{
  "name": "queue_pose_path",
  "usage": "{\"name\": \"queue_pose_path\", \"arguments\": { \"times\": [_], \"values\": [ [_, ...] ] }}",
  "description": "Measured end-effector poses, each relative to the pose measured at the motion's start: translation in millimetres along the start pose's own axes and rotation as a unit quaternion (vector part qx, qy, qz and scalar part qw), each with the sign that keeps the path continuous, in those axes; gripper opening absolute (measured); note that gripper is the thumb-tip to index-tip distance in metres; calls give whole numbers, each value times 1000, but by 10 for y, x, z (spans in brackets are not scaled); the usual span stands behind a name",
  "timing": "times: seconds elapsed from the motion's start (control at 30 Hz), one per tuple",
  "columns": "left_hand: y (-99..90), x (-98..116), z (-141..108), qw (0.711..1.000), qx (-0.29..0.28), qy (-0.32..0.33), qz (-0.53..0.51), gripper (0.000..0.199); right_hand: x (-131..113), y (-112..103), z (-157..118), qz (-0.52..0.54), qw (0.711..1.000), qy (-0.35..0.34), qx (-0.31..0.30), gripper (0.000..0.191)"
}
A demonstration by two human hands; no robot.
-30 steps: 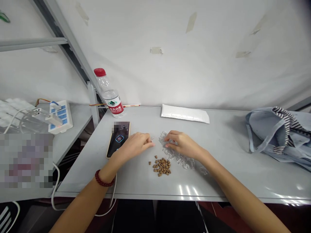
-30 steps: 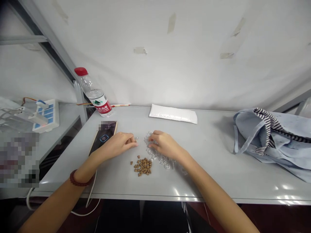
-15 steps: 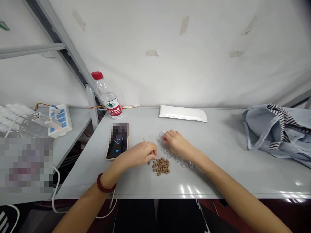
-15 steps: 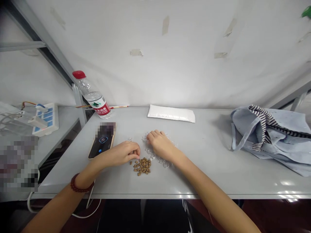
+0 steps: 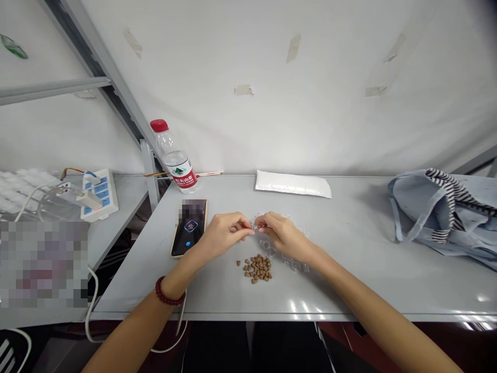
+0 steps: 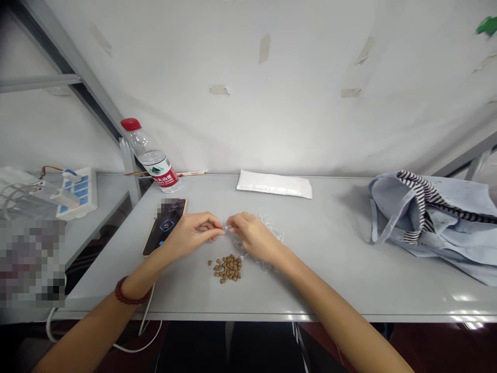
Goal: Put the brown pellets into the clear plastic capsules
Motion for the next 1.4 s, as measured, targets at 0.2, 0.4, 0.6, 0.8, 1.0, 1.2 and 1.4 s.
{"name": "queue_pose_path", "arguments": {
  "times": [0.2,0.4,0.6,0.8,1.0,1.2,1.4],
  "values": [
    [36,58,-6,997,-27,-36,-69,16,-55,6,23,107,994,23,-11,19],
    [18,41,-7,990,-63,-44,-119,18,-128,-1,-4,141,989,-26,-35,24],
    [0,45,-9,993,-75,-22,-88,13,-161,9,-24,124,990,-62,-33,28],
    [-69,17,-3,996,-88,-13,19,23,-68,16,26,90,995,-33,-21,21],
    [-200,-167,58,979,45,-22,200,29,109,27,57,-49,998,-29,17,26],
    [-72,-252,90,934,4,21,357,26,128,109,64,-135,990,-35,-30,29],
    [-57,-196,69,890,6,61,451,26,191,181,72,-156,985,-43,-49,28]
  ]
}}
Point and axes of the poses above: each hand's wrist, its own z-axis towards the middle knuckle, its own y-axis out of the palm, x = y × z, the point moved 1 cm from there along z, towards the middle knuckle, and after that the axes turned 15 degrees about z, right-handed, at the moved point
